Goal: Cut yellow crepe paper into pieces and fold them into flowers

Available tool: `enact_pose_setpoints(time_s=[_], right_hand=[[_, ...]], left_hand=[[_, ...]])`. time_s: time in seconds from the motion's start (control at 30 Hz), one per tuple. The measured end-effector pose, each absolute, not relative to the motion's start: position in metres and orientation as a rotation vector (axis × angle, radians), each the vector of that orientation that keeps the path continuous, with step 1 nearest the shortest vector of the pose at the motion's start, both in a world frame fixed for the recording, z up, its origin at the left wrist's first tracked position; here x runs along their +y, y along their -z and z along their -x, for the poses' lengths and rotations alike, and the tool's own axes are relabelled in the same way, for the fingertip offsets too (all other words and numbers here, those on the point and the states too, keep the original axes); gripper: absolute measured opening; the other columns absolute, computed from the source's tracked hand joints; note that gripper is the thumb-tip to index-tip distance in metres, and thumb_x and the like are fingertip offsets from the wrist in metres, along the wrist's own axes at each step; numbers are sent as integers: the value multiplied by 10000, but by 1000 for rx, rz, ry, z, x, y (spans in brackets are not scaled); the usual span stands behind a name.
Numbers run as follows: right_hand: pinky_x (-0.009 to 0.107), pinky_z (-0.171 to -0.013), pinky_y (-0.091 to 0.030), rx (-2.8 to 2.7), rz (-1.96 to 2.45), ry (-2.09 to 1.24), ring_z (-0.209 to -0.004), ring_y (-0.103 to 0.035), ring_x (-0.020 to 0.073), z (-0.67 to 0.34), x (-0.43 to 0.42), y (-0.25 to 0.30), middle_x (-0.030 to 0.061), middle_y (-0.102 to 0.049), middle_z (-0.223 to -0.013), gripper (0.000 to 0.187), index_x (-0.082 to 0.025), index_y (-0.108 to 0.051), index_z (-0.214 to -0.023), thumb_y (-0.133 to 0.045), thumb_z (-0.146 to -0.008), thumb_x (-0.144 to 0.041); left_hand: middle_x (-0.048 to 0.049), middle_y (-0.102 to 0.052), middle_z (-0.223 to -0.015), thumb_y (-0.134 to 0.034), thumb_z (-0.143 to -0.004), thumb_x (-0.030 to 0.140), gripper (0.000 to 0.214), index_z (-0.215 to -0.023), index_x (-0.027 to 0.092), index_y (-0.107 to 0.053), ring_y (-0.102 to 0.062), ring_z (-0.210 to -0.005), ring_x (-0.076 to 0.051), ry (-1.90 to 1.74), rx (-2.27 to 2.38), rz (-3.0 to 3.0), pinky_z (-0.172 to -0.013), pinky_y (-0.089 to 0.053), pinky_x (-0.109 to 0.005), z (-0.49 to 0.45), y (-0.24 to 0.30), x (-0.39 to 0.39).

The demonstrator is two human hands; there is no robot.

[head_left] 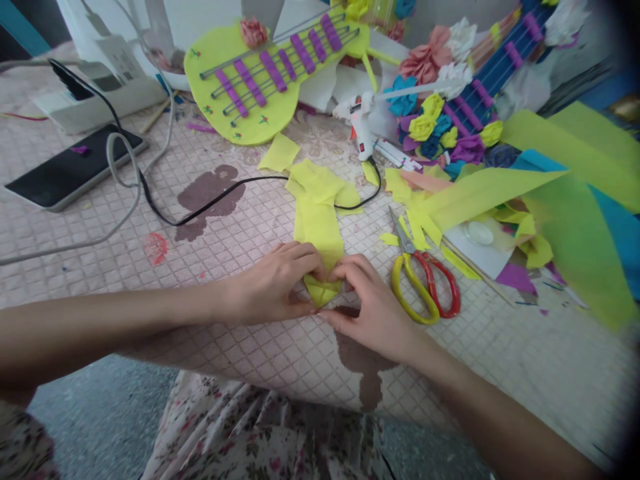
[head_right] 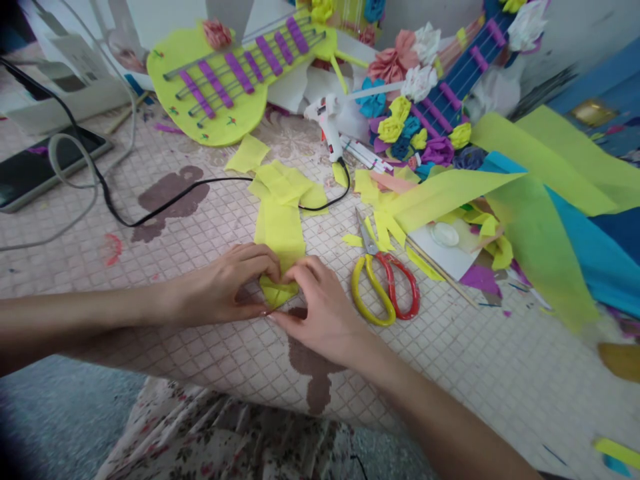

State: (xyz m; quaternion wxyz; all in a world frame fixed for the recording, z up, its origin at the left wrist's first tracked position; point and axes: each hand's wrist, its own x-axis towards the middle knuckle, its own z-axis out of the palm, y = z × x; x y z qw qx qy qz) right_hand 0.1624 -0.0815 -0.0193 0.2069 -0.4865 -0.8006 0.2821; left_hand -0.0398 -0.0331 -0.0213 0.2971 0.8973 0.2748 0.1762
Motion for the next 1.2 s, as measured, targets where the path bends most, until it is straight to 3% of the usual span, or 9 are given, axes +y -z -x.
enact_pose_setpoints(time_s=[0.17,0.83,1.2], right_hand=[[365,-793,-468,-2198,1355,-801,-927,-525,204,-163,-80,23,62,-494,-976,103,-215,-504,-882,-538,-825,-136],[369,-768,-456,-2211,1394,-699,-872,-515,204,-157,-79,25,49,-509,-900,129,-211,-498,-781,-528,-801,-87],[361,-785,-441,-2225,1393,-678,-902,-509,205,-157,-82,26,49,-509,-930,125,-207,-501,-824,-532,-816,-86]], left_hand=[[-54,-566,-885,-558,-811,161,78,-889,155,-557,-527,-813,-160,-489,701,-2348,-760,-436,-296,39,22,-29],[-58,-572,-846,-526,-778,86,75,-761,142,-573,-546,-792,-153,-550,768,-2357,-738,-455,-282,33,24,-34],[-49,-570,-882,-540,-798,109,64,-828,158,-568,-531,-863,-180,-539,798,-2399,-777,-428,-322,34,29,-38]])
